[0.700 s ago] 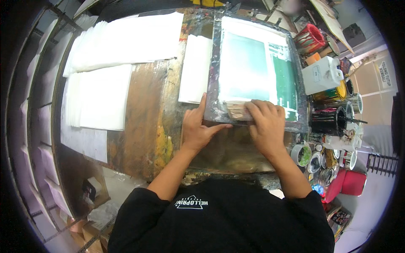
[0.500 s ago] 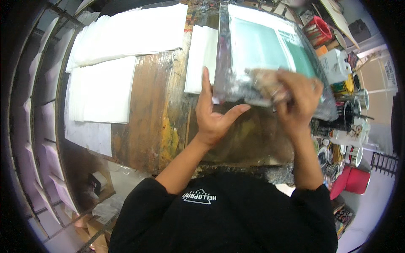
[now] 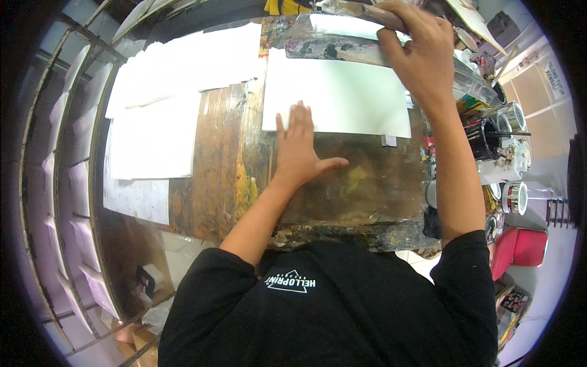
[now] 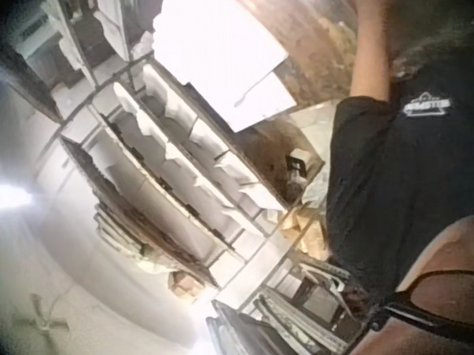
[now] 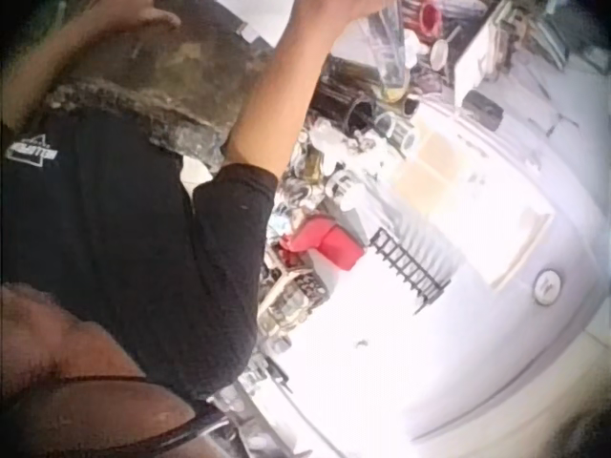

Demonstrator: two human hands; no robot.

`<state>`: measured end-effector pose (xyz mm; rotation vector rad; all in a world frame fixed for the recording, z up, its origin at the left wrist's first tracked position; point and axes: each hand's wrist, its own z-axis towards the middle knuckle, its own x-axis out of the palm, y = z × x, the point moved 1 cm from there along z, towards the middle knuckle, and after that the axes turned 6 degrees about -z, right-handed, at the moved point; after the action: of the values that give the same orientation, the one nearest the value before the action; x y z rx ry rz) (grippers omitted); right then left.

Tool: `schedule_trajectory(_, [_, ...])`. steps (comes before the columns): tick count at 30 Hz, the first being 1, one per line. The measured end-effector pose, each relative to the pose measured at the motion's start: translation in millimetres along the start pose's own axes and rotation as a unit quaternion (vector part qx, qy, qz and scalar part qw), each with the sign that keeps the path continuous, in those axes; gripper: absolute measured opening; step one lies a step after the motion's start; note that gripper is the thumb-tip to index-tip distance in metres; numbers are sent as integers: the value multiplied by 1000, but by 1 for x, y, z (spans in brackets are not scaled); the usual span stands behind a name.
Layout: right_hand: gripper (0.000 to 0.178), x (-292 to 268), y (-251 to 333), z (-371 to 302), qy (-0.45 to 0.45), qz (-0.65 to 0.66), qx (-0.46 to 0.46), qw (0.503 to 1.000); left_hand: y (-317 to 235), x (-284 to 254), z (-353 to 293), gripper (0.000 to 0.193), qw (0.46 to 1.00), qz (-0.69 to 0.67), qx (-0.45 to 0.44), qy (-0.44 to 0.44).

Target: The person repeatedly places white sheets under a screen-printing frame, pulls a squeegee across the screen to transfer ink, and removes the printed sheets. A coworker in a yellow shirt assists by stacking the finished prints.

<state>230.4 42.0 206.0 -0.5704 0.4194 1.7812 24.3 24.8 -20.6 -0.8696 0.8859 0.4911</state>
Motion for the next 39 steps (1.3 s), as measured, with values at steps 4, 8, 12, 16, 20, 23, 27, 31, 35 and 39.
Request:
schedule_trajectory(4, [35,12,-17,-24,13,-23,-14,1000,-22,-69,36,130,918,-373,-96,-91])
schedule_trajectory(8, [39,20,4,-95,143,46,53,987,-21,-79,41,114,867,-478,-139,-22])
schedule_trajectory(12, [35,18,23,-138,323,11,88,942,-6,-43,2,106,963,-215,-164,-10])
schedule_trajectory(16, [40,42,29,-179,382,-22,83,920,9,-13,-20,108,984,-85,-155,-1])
schedule_trajectory(20, [42,67,27,-182,372,-38,72,925,16,-2,-26,109,988,-81,-132,-18])
schedule_trajectory(23, [36,120,-5,-156,357,-67,66,929,15,-7,-27,109,987,-88,-137,-12])
schedule_trajectory(27, [30,199,-65,-99,368,-93,78,922,15,-8,-26,110,986,-107,-123,-25])
schedule_trajectory(31, [37,242,-119,-40,457,-50,85,884,15,-12,-24,111,988,-112,-94,-50])
schedule_trajectory(35, [37,259,-129,-38,399,-63,83,911,15,-9,-27,112,979,-168,-108,-46])
schedule_trajectory(39, [27,228,-103,-74,363,-97,50,925,14,-8,-28,111,984,-148,-84,-54])
